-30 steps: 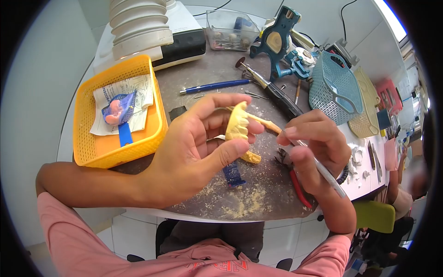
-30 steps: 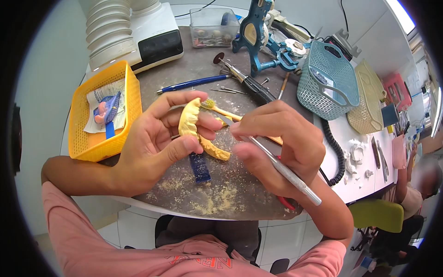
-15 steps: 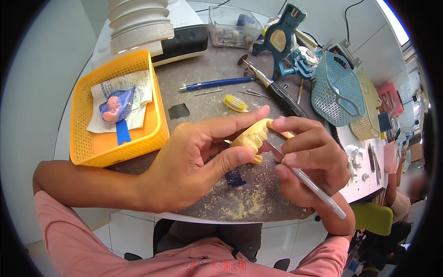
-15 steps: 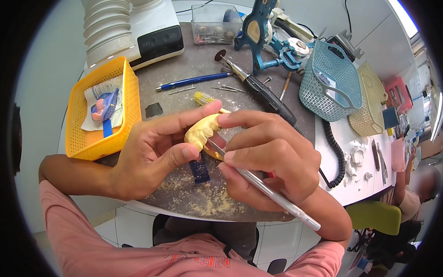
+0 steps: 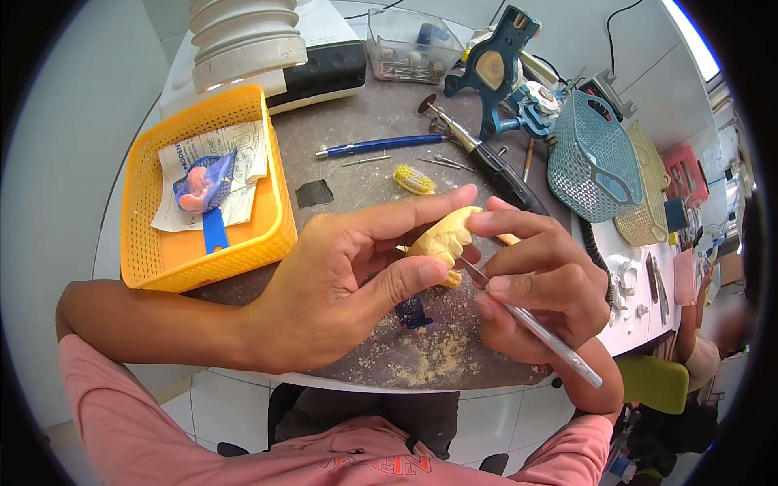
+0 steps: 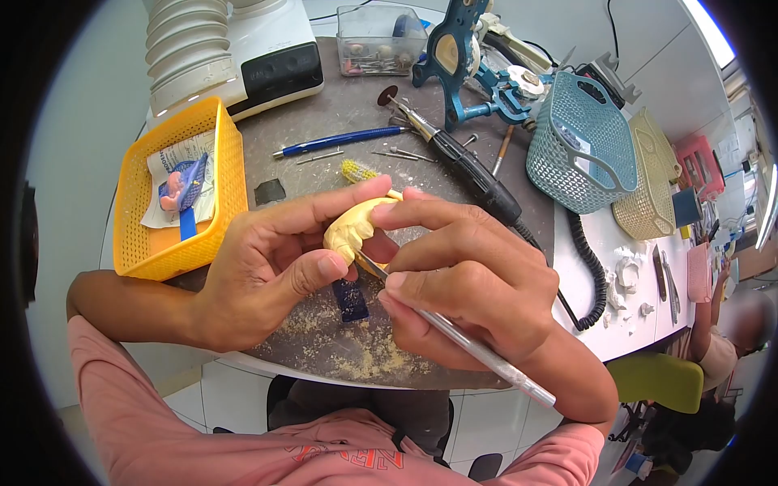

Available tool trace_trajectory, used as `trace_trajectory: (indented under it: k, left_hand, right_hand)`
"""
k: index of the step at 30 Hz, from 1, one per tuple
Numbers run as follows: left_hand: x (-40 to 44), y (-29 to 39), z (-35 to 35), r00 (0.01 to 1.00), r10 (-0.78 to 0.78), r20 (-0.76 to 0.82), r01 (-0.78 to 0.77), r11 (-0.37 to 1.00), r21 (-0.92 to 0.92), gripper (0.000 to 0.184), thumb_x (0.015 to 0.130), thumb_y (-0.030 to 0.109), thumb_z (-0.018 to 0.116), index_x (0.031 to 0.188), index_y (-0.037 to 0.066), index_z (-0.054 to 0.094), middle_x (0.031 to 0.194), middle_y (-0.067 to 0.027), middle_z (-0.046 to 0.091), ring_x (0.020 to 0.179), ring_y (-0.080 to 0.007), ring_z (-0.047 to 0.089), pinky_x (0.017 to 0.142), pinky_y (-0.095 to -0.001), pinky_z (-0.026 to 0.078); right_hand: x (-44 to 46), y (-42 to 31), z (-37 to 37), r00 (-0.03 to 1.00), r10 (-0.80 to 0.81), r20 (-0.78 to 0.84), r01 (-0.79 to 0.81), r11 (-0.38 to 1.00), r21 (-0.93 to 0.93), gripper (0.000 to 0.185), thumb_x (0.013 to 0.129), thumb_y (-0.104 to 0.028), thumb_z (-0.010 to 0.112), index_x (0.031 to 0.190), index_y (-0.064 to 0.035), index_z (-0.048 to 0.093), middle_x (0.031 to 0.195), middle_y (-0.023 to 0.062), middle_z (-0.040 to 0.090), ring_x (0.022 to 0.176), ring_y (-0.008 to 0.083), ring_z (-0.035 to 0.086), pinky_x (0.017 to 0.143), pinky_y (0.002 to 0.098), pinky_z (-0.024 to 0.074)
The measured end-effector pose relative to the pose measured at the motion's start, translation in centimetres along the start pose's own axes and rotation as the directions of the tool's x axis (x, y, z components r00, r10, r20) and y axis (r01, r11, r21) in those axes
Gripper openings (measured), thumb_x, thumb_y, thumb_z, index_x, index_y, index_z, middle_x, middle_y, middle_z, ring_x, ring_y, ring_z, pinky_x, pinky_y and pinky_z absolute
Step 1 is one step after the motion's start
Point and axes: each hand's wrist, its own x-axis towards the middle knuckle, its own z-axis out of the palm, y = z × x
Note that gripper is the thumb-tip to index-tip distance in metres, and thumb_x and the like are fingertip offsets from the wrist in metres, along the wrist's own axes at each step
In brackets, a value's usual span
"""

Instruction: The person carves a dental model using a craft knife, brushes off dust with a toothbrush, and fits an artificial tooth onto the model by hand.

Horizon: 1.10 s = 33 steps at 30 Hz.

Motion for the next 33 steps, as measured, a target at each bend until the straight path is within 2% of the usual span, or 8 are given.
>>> trace_trajectory:
  k: [15,17,21,23,26,33]
  left_hand:
    - [-0.04,-0.11,-0.14,1.000,-0.027,-0.007,0.027,0.999,-0.020,0.058,0.102,0.023,0.058,0.152,0.001,0.037,0.122,-0.0090,0.062,0.114,-0.0132,0.058,0.101,-0.0287,0.045]
    - [-0.07,0.00,-0.15,0.999,-0.037,-0.007,0.037,0.999,-0.014,0.058,0.102,0.023,0.058,0.151,0.001,0.037,0.121,-0.0086,0.062,0.112,-0.0124,0.057,0.098,-0.0275,0.046]
    - [-0.02,0.00,-0.21,0.999,-0.041,-0.006,0.041,0.999,0.005,0.058,0.102,0.023,0.058,0.151,0.001,0.038,0.121,-0.0082,0.062,0.112,-0.0121,0.057,0.096,-0.0266,0.045]
    - [0.05,0.02,-0.22,0.999,-0.032,-0.004,0.032,0.999,0.017,0.057,0.102,0.023,0.058,0.151,0.001,0.037,0.122,-0.0082,0.061,0.113,-0.0124,0.057,0.097,-0.0273,0.046]
    - [0.10,-0.34,-0.13,1.000,-0.014,0.013,0.015,1.000,-0.026,0.056,0.102,0.022,0.057,0.150,0.001,0.037,0.127,-0.0087,0.059,0.115,-0.0125,0.057,0.097,-0.0277,0.048]
    - [0.00,-0.17,-0.26,0.999,-0.038,0.016,0.038,0.999,-0.032,0.055,0.103,0.022,0.056,0.150,0.000,0.037,0.135,-0.0094,0.055,0.117,-0.0131,0.057,0.097,-0.0285,0.049]
  right_hand:
    - [0.24,-0.04,0.13,0.999,0.034,0.023,-0.034,0.999,0.000,0.026,0.073,0.001,0.078,0.093,-0.0045,0.063,0.083,0.0133,0.068,0.105,0.0397,0.068,0.099,0.0557,0.0502]
    - [0.64,-0.16,0.35,0.998,0.049,-0.045,-0.047,0.999,0.027,0.027,0.064,0.006,0.080,0.086,-0.0037,0.067,0.082,0.0096,0.069,0.096,0.0352,0.072,0.091,0.0485,0.0577]
    - [0.58,-0.10,0.13,0.999,0.034,-0.028,-0.034,0.999,0.012,0.027,0.063,0.005,0.080,0.086,-0.0030,0.067,0.082,0.0097,0.069,0.096,0.0359,0.072,0.091,0.0494,0.0573]
    - [0.35,-0.04,-0.19,0.999,0.019,0.046,-0.017,1.000,-0.024,0.024,0.075,0.001,0.078,0.093,-0.0031,0.063,0.082,0.0133,0.069,0.105,0.0387,0.069,0.101,0.0549,0.0490]
    - [-0.08,0.24,0.04,1.000,0.008,-0.019,-0.007,0.999,0.041,0.023,0.078,0.001,0.075,0.096,-0.0019,0.061,0.083,0.0148,0.069,0.106,0.0392,0.069,0.102,0.0552,0.0478]
    - [-0.04,0.24,0.00,1.000,-0.002,0.007,0.002,1.000,0.023,0.021,0.081,0.002,0.073,0.097,-0.0016,0.060,0.084,0.0157,0.068,0.108,0.0396,0.068,0.105,0.0556,0.0457]
